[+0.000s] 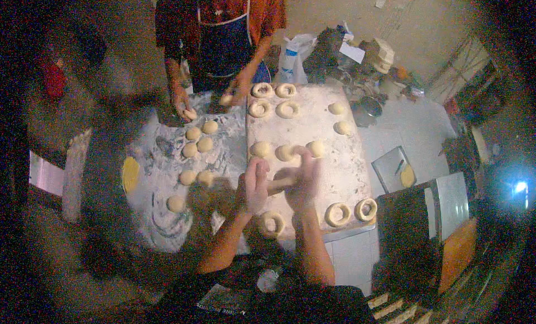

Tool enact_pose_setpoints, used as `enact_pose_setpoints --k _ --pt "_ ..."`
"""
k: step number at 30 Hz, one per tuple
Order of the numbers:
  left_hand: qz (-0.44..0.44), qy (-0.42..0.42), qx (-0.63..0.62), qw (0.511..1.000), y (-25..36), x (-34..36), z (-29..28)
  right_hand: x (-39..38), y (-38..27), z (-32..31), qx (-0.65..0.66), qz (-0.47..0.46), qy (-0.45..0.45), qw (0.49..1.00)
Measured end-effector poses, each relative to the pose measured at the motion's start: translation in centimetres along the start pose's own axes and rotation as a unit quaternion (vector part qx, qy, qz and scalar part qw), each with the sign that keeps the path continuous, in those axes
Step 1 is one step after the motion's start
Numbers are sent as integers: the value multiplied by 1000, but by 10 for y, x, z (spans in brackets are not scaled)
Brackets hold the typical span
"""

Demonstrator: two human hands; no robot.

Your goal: The person shapes dough balls into ring forms by hand and places them on a wooden board. They repeatedly form rings and arrange them in rows, then carry the board to a multi-tiered rack and stack it with other boards.

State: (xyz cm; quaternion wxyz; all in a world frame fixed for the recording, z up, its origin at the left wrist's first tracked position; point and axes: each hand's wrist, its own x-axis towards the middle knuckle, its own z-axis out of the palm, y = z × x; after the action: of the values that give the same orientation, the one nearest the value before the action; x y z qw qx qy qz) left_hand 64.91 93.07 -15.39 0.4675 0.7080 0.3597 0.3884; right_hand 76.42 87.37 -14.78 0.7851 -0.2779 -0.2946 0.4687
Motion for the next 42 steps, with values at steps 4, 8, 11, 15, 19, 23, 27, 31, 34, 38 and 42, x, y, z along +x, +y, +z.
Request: enact_pose_setpoints --k 4,8,11,15,19,23,27,31,34,38,42 --pt "12 32 23 999 -9 5 26 3 -21 -23 -198 161 -19 967" --pt "-7 20 88 996 -17 5 45 8 -26 -34 -279 124 51 951" --pt "80 20 238 968 -29 3 48 15 -26 -41 -392 82 -126 908" --pt "-71 -23 209 975 -67 22 39 32 -15 -63 -160 339 45 926" --pt "-154 -6 276 949 -108 34 23 41 36 -88 -500 191 -33 844" --pt "-213 -29 285 934 -110 11 17 27 63 -115 -619 195 -50 759" --pt "-250 -66 371 892 -91 -4 22 15 66 -107 -751 82 -108 646" --pt "-202 -52 337 918 -89 -4 24 13 60 -94 -753 70 -98 646" --pt "-205 -82 339 915 -96 4 23 22 58 -113 -716 101 -61 688" --pt "-96 -11 275 957 -115 59 23 61 64 -163 -743 21 54 667" --pt "0 4 353 936 -140 90 38 98 81 -167 -678 60 -22 733"
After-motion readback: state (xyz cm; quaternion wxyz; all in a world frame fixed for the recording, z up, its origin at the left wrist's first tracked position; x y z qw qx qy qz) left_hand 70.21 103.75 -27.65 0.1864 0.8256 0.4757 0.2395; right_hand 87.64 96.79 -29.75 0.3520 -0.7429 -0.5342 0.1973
